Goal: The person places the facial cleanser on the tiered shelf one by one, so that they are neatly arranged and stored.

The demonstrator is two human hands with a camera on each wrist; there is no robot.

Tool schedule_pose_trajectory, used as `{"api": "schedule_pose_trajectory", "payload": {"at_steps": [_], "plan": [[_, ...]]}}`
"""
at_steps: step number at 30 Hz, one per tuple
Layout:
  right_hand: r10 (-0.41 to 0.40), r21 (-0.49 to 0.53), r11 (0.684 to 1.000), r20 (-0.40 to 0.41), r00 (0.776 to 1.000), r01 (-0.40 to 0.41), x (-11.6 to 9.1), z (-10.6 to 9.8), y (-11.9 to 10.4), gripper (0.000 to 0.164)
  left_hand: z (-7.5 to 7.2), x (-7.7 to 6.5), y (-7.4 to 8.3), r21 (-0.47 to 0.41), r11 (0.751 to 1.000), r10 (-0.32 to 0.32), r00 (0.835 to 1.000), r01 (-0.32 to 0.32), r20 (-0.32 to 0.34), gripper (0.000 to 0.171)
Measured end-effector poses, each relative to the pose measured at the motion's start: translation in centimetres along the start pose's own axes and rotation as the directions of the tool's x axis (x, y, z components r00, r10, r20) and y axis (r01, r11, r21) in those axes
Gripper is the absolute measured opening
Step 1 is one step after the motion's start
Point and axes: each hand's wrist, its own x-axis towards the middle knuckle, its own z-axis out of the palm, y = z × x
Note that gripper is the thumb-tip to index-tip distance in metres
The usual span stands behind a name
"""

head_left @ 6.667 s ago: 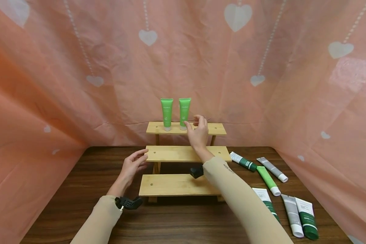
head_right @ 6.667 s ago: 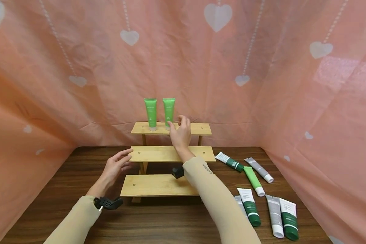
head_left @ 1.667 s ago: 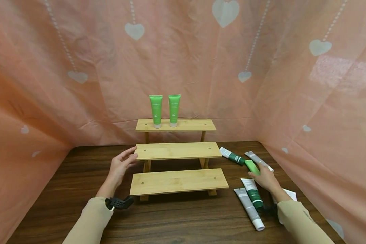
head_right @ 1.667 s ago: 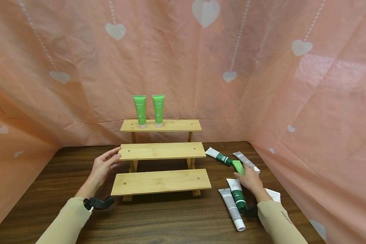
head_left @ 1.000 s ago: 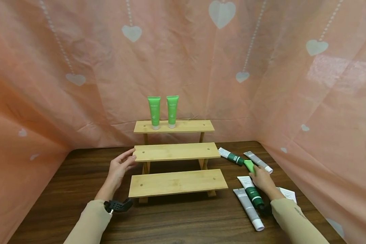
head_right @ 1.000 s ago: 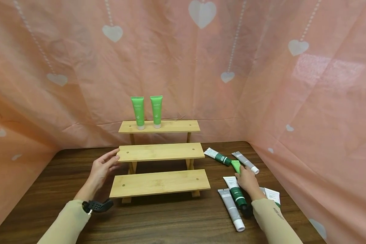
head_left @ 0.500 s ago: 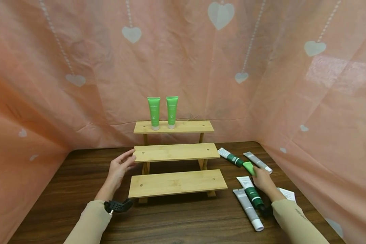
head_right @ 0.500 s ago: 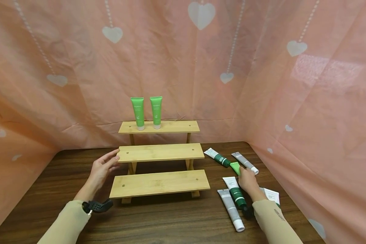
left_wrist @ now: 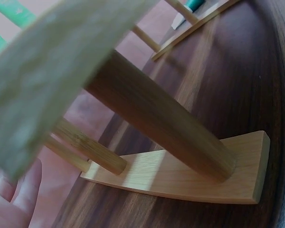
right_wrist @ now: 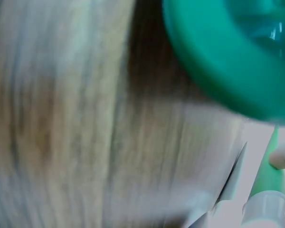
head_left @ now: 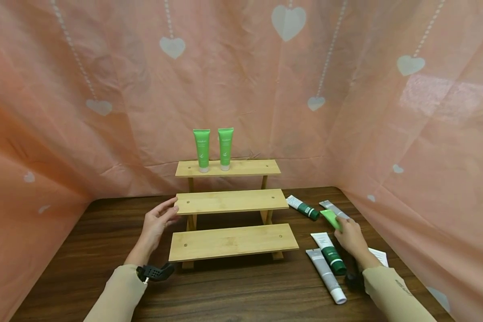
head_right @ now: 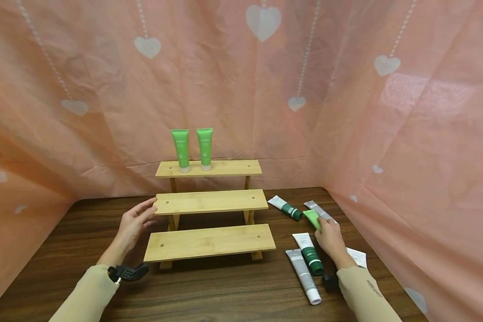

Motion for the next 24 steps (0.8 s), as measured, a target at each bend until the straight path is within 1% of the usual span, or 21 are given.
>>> {"api": "schedule_pose_trajectory", "payload": {"at_steps": [3, 8, 15, 20, 22, 24], "plan": [[0.01, 0.017, 1.0, 0.005, 1.0, -0.01, 0.0, -0.3, -0.3, 0.04, 0.0, 0.0, -0.1, 0.008, 1.0, -0.002, 1.0, 0.002, -0.003, 0.052], [-0.009, 0.03, 1.0, -0.02, 1.0, 0.009, 0.2, -0.6, -0.9, 0.038, 0.0, -0.1, 0.0, 0.007, 1.0, -0.003, 1.0, 0.003, 0.003, 0.053], [-0.006, 0.089, 0.996, -0.036, 0.999, 0.009, 0.1, -1.0, -2.1, 0.039, -0.1, -0.1, 0.0, 0.009, 1.0, -0.003, 1.0, 0.003, 0.0, 0.053], [-0.039, 0.082, 0.995, -0.102, 0.994, 0.048, -0.2, -1.0, -3.1, 0.039, -0.1, 0.0, -0.2, -0.01, 1.0, -0.007, 1.0, 0.007, 0.004, 0.054], [-0.067, 0.072, 0.994, -0.148, 0.987, 0.078, -0.3, -1.0, -3.6, 0.038, -0.1, 0.1, -0.2, -0.023, 1.0, -0.008, 1.0, 0.008, 0.007, 0.054], [-0.111, 0.061, 0.99, -0.202, 0.973, 0.125, -0.3, -0.9, -3.9, 0.038, -0.1, 0.1, -0.3, -0.033, 0.999, -0.008, 1.0, 0.008, 0.007, 0.054]]}}
